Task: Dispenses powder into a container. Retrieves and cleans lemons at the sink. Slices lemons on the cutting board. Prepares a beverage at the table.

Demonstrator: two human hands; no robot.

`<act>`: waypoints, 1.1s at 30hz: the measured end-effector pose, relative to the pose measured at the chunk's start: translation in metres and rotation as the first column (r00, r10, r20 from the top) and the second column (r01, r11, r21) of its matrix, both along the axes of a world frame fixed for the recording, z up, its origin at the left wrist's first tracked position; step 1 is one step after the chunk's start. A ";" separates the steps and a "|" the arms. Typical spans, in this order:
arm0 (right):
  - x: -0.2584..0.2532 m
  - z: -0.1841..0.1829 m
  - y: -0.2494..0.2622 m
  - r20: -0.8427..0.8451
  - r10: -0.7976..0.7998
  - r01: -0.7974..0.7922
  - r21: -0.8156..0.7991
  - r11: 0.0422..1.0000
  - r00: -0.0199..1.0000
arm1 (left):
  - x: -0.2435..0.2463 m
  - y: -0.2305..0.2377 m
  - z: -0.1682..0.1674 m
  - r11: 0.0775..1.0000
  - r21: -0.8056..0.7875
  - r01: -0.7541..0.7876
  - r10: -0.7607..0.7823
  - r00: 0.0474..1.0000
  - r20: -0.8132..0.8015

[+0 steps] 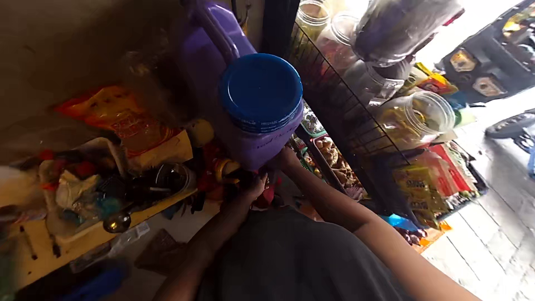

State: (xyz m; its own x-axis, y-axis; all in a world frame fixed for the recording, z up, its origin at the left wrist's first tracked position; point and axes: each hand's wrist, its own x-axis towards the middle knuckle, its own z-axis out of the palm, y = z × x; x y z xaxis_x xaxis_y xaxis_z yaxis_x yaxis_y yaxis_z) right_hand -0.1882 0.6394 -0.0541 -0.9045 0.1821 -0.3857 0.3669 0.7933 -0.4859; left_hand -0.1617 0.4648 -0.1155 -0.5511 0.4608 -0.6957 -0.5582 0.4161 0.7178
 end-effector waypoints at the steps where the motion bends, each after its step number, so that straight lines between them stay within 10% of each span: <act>1: 0.001 -0.001 0.006 -0.026 0.126 -0.124 0.057 0.991 0.992 | 0.005 0.001 0.003 1.000 -0.005 -0.024 0.024 1.000 0.000; 10: -0.014 -0.013 0.049 -0.123 0.736 -0.706 0.216 0.674 0.665 | 0.033 0.033 -0.002 0.987 -0.086 -0.133 0.130 0.991 -0.045; 33: -0.016 -0.006 0.055 -0.293 0.797 -0.754 0.271 0.599 0.528 | 0.052 0.053 -0.031 0.964 -0.178 -0.199 0.168 0.971 -0.171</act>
State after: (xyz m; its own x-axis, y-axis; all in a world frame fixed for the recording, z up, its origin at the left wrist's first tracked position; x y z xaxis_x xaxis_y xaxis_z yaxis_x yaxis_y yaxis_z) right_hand -0.2038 0.6945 -0.0601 -0.7658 -0.6419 -0.0389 -0.5945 0.7296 -0.3381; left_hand -0.1097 0.5178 -0.1464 -0.7205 0.2074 -0.6617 -0.5276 0.4554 0.7171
